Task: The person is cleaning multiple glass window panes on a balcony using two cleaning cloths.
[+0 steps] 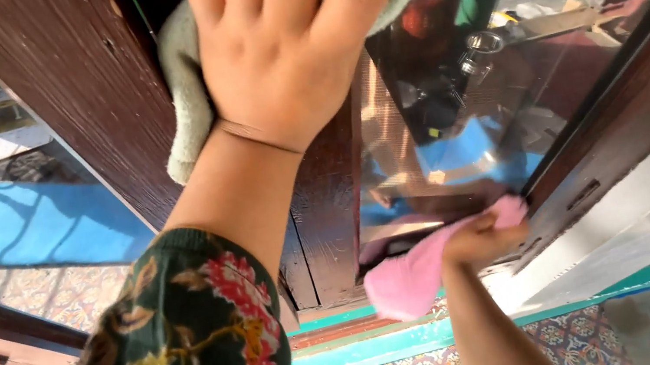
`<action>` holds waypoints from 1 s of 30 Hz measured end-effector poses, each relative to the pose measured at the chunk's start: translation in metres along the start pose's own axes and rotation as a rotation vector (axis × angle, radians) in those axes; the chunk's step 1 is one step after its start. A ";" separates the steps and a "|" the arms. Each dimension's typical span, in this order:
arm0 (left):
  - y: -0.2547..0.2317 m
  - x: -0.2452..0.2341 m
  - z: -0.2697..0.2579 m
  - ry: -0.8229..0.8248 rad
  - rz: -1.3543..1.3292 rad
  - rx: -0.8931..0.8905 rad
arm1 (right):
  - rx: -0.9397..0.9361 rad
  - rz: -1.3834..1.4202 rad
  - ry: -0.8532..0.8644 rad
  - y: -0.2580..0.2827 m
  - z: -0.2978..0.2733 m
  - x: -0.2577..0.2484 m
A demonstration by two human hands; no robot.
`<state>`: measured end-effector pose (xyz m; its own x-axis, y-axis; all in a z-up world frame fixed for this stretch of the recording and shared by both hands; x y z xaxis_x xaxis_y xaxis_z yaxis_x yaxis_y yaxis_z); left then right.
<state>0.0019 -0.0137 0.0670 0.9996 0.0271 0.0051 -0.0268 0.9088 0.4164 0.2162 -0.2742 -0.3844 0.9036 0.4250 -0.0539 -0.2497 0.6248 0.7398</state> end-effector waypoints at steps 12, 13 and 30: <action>0.000 -0.001 0.000 -0.029 -0.021 0.022 | 0.493 -0.052 0.543 0.043 -0.105 -0.019; 0.000 -0.001 -0.001 -0.031 -0.020 0.022 | 0.491 -0.050 0.542 0.049 -0.109 -0.022; -0.003 -0.011 0.013 -0.017 -0.050 -0.011 | 0.999 0.305 0.896 0.043 -0.185 0.024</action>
Point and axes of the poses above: each hand's wrist, its own z-axis towards the middle knuckle, its own x-axis out of the palm, y = z × x, the point moved 10 cm from there along z, towards the middle knuckle, and after that the axes turned 1 degree about y, right-handed, at the moved point
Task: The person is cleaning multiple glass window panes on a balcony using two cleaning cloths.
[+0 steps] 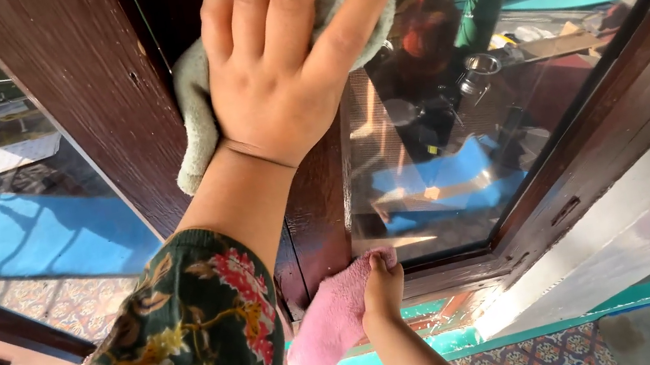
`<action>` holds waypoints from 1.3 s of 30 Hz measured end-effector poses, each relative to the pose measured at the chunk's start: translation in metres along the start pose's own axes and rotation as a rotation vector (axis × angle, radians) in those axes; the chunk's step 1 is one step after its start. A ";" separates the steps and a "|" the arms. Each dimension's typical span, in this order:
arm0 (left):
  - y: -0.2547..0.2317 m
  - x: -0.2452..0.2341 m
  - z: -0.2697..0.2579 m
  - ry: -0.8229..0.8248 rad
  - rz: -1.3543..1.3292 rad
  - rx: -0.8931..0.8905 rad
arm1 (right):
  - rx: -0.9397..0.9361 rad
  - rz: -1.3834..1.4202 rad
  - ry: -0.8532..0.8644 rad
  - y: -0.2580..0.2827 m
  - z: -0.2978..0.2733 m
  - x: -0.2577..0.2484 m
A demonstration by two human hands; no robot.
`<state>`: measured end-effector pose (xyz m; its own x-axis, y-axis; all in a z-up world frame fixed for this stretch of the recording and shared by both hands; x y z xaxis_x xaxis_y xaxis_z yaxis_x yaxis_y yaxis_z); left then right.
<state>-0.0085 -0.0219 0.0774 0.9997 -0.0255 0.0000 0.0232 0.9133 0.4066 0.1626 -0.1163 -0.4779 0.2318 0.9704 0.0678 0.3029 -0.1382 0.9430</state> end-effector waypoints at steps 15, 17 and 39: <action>0.004 0.005 -0.010 0.026 0.010 0.004 | -0.449 0.576 0.864 0.411 -0.162 0.025; 0.001 -0.002 0.001 0.015 -0.013 0.018 | -0.573 0.581 0.880 0.441 -0.161 -0.009; 0.001 0.006 -0.002 0.046 0.009 -0.003 | -0.934 -0.408 -0.147 0.131 -0.047 -0.038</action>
Point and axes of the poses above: each hand's wrist, its own z-axis towards the middle knuckle, its own x-axis out of the palm, y = z × x, the point moved 10 cm from there along z, towards the middle knuckle, and after that the axes turned 1 degree about y, right-handed, at the moved point
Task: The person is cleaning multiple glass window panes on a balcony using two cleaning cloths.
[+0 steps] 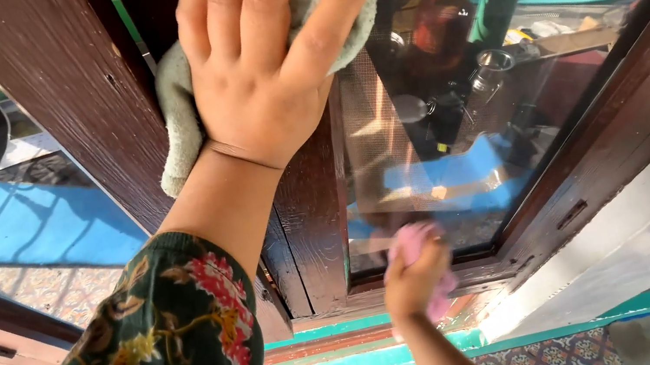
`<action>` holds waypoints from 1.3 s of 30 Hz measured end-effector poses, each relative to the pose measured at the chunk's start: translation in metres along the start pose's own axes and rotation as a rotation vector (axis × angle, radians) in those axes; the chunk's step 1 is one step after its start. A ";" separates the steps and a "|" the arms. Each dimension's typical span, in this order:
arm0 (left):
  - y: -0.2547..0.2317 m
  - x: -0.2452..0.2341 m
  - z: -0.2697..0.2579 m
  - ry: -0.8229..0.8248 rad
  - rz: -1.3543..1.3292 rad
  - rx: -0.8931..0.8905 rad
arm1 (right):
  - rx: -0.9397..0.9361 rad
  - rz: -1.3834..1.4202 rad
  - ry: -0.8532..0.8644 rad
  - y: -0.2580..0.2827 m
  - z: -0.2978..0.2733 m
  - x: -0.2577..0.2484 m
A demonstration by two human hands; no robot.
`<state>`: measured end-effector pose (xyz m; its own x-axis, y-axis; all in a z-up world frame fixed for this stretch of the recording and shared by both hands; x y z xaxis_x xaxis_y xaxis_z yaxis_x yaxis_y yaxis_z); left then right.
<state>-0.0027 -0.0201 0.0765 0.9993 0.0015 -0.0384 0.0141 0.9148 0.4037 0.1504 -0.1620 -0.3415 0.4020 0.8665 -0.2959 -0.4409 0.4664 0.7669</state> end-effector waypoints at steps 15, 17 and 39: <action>-0.004 -0.005 0.003 -0.066 0.021 0.018 | 0.818 0.541 -0.400 -0.177 0.061 -0.035; -0.003 -0.003 0.002 -0.056 0.023 0.018 | 0.545 0.580 -0.477 -0.131 0.078 -0.032; -0.005 -0.005 0.000 -0.073 -0.007 0.022 | 0.321 0.379 -0.334 -0.150 0.090 -0.054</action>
<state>-0.0080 -0.0244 0.0750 0.9991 -0.0346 0.0250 0.0208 0.9056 0.4237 0.2670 -0.2948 -0.3896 0.5171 0.8352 0.1872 -0.3596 0.0135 0.9330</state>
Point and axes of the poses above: each hand's wrist, its own z-axis towards the middle knuckle, its own x-axis out of the palm, y = z × x, the point moved 10 cm from there along z, towards the middle knuckle, and after that the axes turned 1 degree about y, right-handed, at the moved point
